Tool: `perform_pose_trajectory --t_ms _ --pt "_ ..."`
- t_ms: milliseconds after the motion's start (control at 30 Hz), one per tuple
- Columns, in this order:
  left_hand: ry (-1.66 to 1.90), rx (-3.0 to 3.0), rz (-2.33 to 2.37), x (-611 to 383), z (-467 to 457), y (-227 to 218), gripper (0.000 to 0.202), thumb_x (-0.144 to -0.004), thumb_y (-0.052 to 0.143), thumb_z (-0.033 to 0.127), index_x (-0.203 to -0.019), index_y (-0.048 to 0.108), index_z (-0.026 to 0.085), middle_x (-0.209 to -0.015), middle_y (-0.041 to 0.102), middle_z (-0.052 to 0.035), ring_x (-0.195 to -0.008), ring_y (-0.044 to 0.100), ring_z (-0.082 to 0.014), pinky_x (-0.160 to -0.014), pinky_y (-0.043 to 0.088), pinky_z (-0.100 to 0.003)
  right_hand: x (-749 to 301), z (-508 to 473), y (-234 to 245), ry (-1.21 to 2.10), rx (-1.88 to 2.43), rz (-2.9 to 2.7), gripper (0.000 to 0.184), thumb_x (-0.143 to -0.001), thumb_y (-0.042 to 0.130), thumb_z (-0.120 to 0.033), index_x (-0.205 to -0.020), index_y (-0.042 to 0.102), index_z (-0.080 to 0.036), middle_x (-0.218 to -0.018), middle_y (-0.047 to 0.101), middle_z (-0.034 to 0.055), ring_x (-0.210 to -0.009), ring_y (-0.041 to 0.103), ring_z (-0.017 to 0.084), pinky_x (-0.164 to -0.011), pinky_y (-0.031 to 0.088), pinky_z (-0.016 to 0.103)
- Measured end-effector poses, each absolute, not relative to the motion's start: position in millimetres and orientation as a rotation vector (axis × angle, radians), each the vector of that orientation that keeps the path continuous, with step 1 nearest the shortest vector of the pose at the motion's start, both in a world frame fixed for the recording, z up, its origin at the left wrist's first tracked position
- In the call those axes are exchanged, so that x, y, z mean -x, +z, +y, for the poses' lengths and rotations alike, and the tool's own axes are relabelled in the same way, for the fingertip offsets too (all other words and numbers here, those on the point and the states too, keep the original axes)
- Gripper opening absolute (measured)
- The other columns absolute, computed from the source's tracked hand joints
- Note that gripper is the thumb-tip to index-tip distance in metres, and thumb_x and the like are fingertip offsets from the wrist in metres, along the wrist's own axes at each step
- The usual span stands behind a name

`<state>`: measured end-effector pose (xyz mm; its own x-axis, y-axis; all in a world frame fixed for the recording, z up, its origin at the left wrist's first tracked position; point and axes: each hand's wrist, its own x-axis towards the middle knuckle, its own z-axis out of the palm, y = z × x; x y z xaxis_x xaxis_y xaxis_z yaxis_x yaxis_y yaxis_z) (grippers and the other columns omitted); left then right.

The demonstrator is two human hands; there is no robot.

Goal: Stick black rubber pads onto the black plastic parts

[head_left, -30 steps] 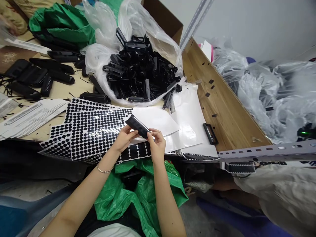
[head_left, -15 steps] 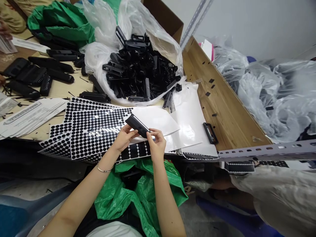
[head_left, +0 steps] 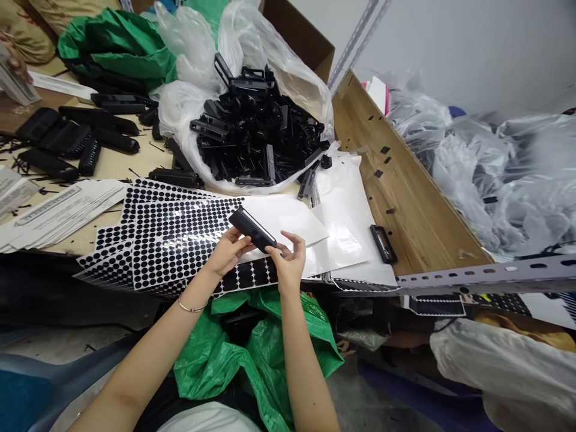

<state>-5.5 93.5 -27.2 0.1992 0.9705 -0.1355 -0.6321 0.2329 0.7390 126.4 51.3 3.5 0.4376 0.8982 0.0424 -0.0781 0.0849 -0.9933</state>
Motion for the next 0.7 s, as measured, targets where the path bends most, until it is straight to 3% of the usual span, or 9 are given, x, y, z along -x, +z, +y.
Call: perform_pose_trajectory --t_ms 100,367,433,567,700 --pt "1.204 -0.610 0.671 6.2 91.6 -25.3 0.042 -0.052 0.091 0.033 -0.086 0.071 0.020 -0.093 0.074 -0.0016 -0.088 0.070 -0.0185 -0.077 0.060 -0.029 -123.9 50.6 6.8 1.095 1.204 -0.889 0.057 -0.060 0.085 -0.037 -0.110 0.062 -0.022 -0.112 0.067 0.0066 -0.092 0.067 0.019 -0.081 0.059 0.035" --pt "1.197 -0.809 0.604 3.2 88.6 -18.2 0.039 -0.053 0.090 0.036 -0.082 0.070 0.019 -0.085 0.071 -0.0017 -0.087 0.067 -0.0200 -0.084 0.056 -0.035 -127.3 36.4 18.3 0.975 1.237 -0.943 0.039 -0.063 0.083 -0.033 -0.098 0.071 -0.021 -0.098 0.074 0.0047 -0.097 0.069 0.023 -0.090 0.058 0.043" --pt "1.171 -0.969 0.608 6.8 87.8 -10.4 0.039 -0.056 0.088 0.036 -0.086 0.069 0.019 -0.087 0.068 -0.0027 -0.088 0.065 -0.0203 -0.080 0.055 -0.033 -139.0 17.4 26.9 0.883 1.275 -0.977 0.036 -0.063 0.084 -0.030 -0.096 0.072 -0.022 -0.093 0.076 0.0043 -0.094 0.071 0.024 -0.090 0.058 0.044" --pt "1.011 -1.486 0.651 30.3 65.0 15.5 0.049 -0.066 0.081 0.028 -0.113 0.064 0.024 -0.112 0.060 -0.0062 -0.091 0.061 -0.0181 -0.075 0.052 -0.027 -171.3 -36.2 42.1 0.933 1.360 -1.176 0.033 -0.060 0.088 -0.026 -0.090 0.074 -0.023 -0.084 0.077 0.0043 -0.084 0.074 0.026 -0.081 0.061 0.043" --pt "0.598 -1.990 0.881 62.8 4.4 26.5 0.027 -0.083 0.063 0.025 -0.110 0.065 0.027 -0.102 0.061 -0.0013 -0.072 0.058 -0.0134 -0.065 0.043 -0.024 -184.1 -78.3 35.2 1.135 1.479 -1.582 0.021 -0.071 0.079 -0.021 -0.092 0.074 -0.023 -0.086 0.077 0.0041 -0.079 0.074 0.023 -0.075 0.060 0.038"
